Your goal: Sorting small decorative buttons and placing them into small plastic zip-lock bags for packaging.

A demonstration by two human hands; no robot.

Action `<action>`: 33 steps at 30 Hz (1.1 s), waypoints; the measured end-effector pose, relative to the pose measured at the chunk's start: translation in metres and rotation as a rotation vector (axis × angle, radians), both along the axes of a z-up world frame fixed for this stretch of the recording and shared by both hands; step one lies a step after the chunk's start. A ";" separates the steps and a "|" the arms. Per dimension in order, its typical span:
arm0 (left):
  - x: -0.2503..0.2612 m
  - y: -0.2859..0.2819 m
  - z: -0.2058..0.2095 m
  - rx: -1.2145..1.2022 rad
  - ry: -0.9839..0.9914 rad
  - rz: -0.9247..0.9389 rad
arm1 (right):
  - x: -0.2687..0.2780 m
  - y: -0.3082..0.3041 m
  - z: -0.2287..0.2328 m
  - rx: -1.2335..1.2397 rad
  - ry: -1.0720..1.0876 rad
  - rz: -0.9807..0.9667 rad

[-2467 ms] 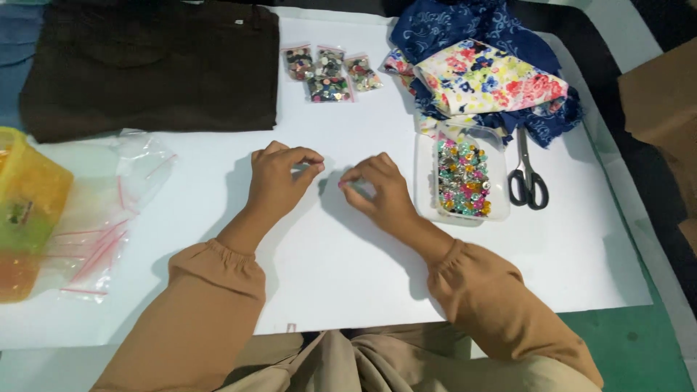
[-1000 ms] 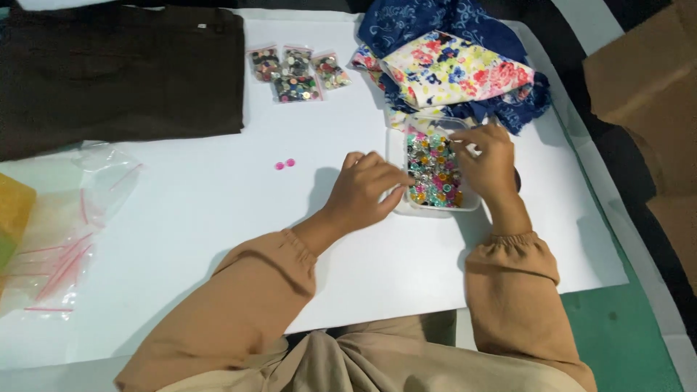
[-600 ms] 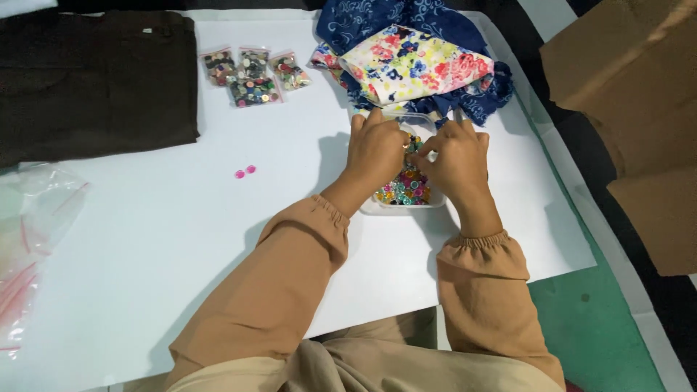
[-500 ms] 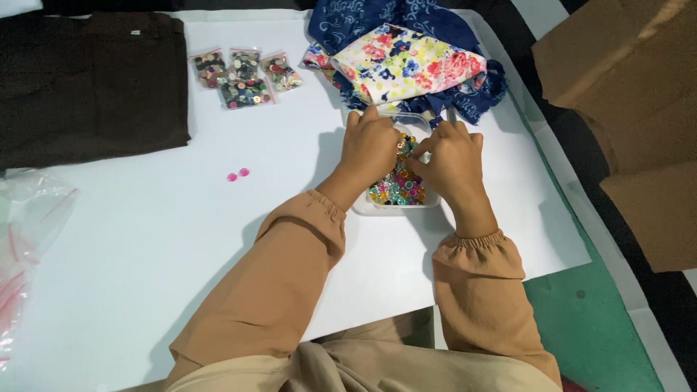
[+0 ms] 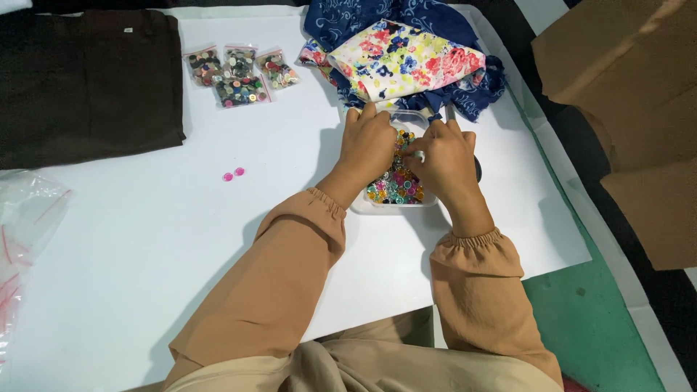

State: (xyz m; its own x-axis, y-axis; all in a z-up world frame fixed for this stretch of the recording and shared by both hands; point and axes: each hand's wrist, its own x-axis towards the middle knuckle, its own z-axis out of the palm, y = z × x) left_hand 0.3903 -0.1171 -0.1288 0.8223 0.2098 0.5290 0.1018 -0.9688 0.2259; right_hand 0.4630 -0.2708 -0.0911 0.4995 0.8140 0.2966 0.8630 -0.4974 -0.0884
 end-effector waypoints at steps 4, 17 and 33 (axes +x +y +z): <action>0.004 0.001 -0.008 -0.004 -0.041 0.000 | 0.001 0.001 0.000 0.007 -0.033 0.010; -0.001 -0.004 -0.002 -0.075 -0.010 -0.113 | 0.005 0.003 -0.005 0.011 -0.011 -0.032; -0.034 -0.002 0.036 -0.083 -0.137 -0.131 | 0.004 0.001 -0.003 0.243 -0.081 0.064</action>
State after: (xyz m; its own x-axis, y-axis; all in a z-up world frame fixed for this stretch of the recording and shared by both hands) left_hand 0.3565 -0.1195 -0.0929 0.7672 0.1531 0.6228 -0.0612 -0.9492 0.3088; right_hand 0.4667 -0.2703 -0.0936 0.4158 0.7429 0.5246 0.9012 -0.4142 -0.1277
